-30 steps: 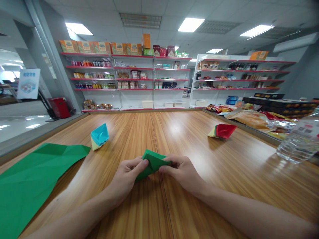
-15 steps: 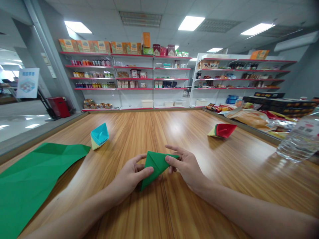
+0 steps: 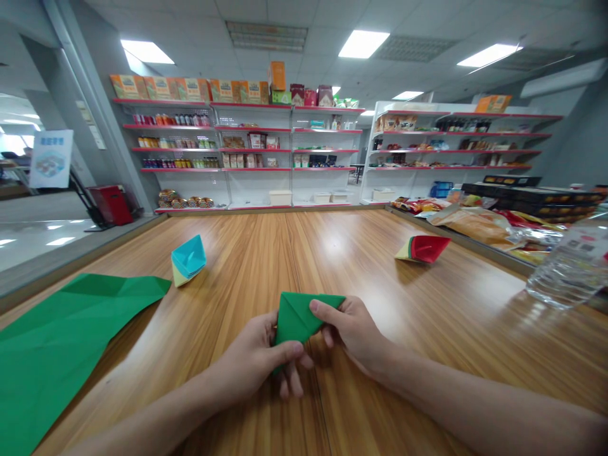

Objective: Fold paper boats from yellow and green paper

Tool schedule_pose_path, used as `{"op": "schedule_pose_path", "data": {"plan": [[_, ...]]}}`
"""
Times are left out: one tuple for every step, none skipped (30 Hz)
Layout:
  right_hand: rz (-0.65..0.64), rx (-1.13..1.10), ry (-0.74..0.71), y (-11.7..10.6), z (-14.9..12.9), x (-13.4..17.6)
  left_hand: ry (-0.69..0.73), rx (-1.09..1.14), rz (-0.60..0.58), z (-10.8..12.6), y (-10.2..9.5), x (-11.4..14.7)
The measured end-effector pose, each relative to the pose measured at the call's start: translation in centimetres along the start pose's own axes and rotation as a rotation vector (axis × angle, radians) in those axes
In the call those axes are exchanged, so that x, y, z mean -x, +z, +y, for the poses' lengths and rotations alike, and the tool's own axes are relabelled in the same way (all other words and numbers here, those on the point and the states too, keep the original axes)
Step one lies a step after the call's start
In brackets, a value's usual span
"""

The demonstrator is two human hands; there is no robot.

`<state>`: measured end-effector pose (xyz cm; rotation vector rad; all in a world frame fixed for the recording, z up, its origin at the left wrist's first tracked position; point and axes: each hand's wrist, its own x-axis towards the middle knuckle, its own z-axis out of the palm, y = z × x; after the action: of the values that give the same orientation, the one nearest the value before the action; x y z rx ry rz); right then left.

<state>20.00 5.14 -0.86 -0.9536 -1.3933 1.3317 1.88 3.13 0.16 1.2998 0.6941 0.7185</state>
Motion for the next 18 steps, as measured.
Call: {"op": "schedule_pose_path", "data": {"plan": [[-0.008, 0.003, 0.005, 0.0, 0.0, 0.0, -0.002, 0.009, 0.000, -0.1, 0.0, 0.0], [-0.031, 0.004, 0.013, 0.1, -0.1, 0.0, -0.003, 0.011, 0.003, -0.2, 0.0, -0.1], [-0.060, 0.005, 0.025, 0.1, -0.2, 0.1, 0.000, 0.009, 0.007, -0.2, 0.0, -0.1], [-0.093, 0.005, 0.038, 0.2, -0.3, 0.1, 0.001, 0.005, 0.007, -0.2, 0.1, -0.1], [-0.125, 0.006, 0.049, 0.3, -0.4, 0.2, 0.003, -0.003, 0.004, -0.2, 0.1, -0.1], [-0.155, 0.007, 0.059, 0.4, -0.5, 0.3, -0.001, -0.013, 0.002, -0.2, 0.1, -0.1], [-0.176, 0.006, 0.067, 0.6, -0.6, 0.4, -0.014, -0.025, 0.005, -0.2, 0.2, -0.1], [-0.189, 0.002, 0.072, 0.7, -0.6, 0.5, -0.031, -0.038, 0.021, -0.2, 0.3, 0.0], [-0.195, -0.008, 0.075, 0.8, -0.6, 0.6, -0.045, -0.054, 0.050, -0.2, 0.4, 0.0], [-0.206, -0.014, 0.081, 0.9, -0.6, 0.6, -0.044, -0.076, 0.100, -0.2, 0.5, 0.0], [-0.220, -0.016, 0.089, 0.9, -0.7, 0.7, -0.021, -0.107, 0.165, -0.2, 0.6, 0.0], [-0.238, -0.014, 0.099, 1.0, -0.7, 0.8, 0.027, -0.150, 0.237, -0.2, 0.7, 0.1], [-0.258, -0.010, 0.110, 1.1, -0.7, 0.9, 0.084, -0.197, 0.303, -0.1, 0.7, 0.1], [-0.275, -0.004, 0.119, 1.2, -0.7, 1.0, 0.131, -0.238, 0.356, 0.0, 0.8, 0.2], [-0.284, 0.002, 0.121, 1.4, -0.8, 1.1, 0.154, -0.266, 0.388, 0.1, 0.8, 0.2], [-0.288, 0.008, 0.119, 1.5, -0.8, 1.2, 0.155, -0.278, 0.403, 0.1, 0.8, 0.2], [-0.295, 0.010, 0.115, 1.7, -0.9, 1.2, 0.144, -0.277, 0.402, 0.1, 0.7, 0.3], [-0.309, 0.015, 0.113, 1.8, -0.9, 1.3, 0.132, -0.269, 0.398, 0.1, 0.7, 0.3]]}}
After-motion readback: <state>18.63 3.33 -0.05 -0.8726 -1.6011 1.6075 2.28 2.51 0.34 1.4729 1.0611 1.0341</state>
